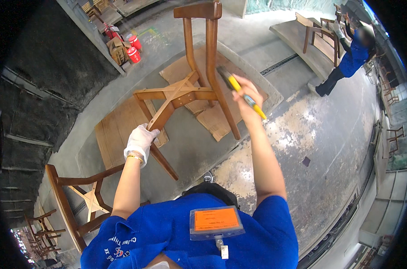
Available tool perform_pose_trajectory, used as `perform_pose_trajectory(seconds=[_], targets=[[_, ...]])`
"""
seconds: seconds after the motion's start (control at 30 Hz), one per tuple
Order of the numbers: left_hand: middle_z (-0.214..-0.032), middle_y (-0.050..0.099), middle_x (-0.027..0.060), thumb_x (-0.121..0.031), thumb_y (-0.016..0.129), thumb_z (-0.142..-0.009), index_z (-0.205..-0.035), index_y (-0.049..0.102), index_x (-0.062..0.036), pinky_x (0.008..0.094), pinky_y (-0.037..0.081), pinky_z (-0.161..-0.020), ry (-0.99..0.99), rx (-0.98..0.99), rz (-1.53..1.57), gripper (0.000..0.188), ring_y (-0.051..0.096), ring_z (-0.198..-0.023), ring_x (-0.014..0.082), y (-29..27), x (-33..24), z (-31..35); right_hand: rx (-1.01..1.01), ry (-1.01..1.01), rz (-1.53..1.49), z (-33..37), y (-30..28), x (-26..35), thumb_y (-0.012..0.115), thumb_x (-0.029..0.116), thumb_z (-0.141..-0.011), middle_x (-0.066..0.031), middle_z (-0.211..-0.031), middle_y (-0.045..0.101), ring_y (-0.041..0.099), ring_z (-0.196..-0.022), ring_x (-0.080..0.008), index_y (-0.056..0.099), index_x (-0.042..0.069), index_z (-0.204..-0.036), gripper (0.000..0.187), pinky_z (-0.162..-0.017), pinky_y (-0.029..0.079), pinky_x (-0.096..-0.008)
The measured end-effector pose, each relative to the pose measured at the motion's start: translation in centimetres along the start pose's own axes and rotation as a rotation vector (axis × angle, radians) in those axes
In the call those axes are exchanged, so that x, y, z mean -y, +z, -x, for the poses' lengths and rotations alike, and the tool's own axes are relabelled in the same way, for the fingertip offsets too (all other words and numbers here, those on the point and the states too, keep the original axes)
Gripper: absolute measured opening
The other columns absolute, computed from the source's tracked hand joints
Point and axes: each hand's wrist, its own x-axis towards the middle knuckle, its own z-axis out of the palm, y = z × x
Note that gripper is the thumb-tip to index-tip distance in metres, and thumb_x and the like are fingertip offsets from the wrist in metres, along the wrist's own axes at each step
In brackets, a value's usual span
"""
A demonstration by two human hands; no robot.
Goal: The person puts on a white glove and uses a paintbrush to apply a clear coat to a wooden chair. They rotate the chair to cover the legs, seat, and backrest, then move to a second chair and continue painting.
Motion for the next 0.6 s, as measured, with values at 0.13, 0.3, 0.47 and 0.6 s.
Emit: perform_pose_trajectory(seconds=[0.13,0.3,0.47,0.6], targets=[[-0.122,0.075,0.0216,-0.034,0.074,-0.094,-0.142,0.064,-0.0038,0.0412,0.054,-0.101,0.007,-0.106,0.058,0.057,0.071,-0.118,0.0372,0.3,-0.2,-1.0,0.238,-0.481,0.450,-11.5,2.6,0.7,0.067,0.000,-0.085,-0.0089,-0.138,0.071,0.065,-0.132,-0.0317,0.062,0.005,-0.083,0.007,-0.120,0.046,-0.0441],[-0.140,0.068,0.0202,-0.028,0.072,-0.097,-0.148,0.059,-0.0029,0.0392,0.051,-0.108,0.145,-0.238,0.074,0.058,0.067,-0.127,0.0334,0.2,-0.7,-1.0,0.392,-0.690,0.723,-17.9,5.2,-2.6,0.065,0.011,-0.086,-0.0054,-0.142,0.068,0.061,-0.137,-0.0306,0.062,0.008,-0.086,0.004,-0.121,0.046,-0.0458],[-0.148,0.061,0.0219,-0.033,0.071,-0.100,-0.148,0.058,0.0005,0.0407,0.043,-0.120,0.238,-0.311,0.079,0.060,0.057,-0.138,0.0366,-0.2,-0.8,-1.9,0.767,-0.511,0.752,-10.0,5.2,-4.7,0.071,0.012,-0.082,-0.0024,-0.137,0.072,0.066,-0.131,-0.0275,0.070,0.013,-0.086,0.005,-0.113,0.053,-0.0391],[-0.150,0.060,0.0206,-0.039,0.067,-0.103,-0.144,0.061,0.0017,0.0446,0.035,-0.125,0.345,-0.423,-0.057,0.058,0.054,-0.141,0.0366,0.0,-0.3,-2.9,0.841,-0.120,0.198,-12.6,5.1,-4.0,0.062,-0.009,-0.070,-0.0115,-0.125,0.078,0.072,-0.122,-0.0318,0.063,0.005,-0.069,0.015,-0.102,0.058,-0.0380]])
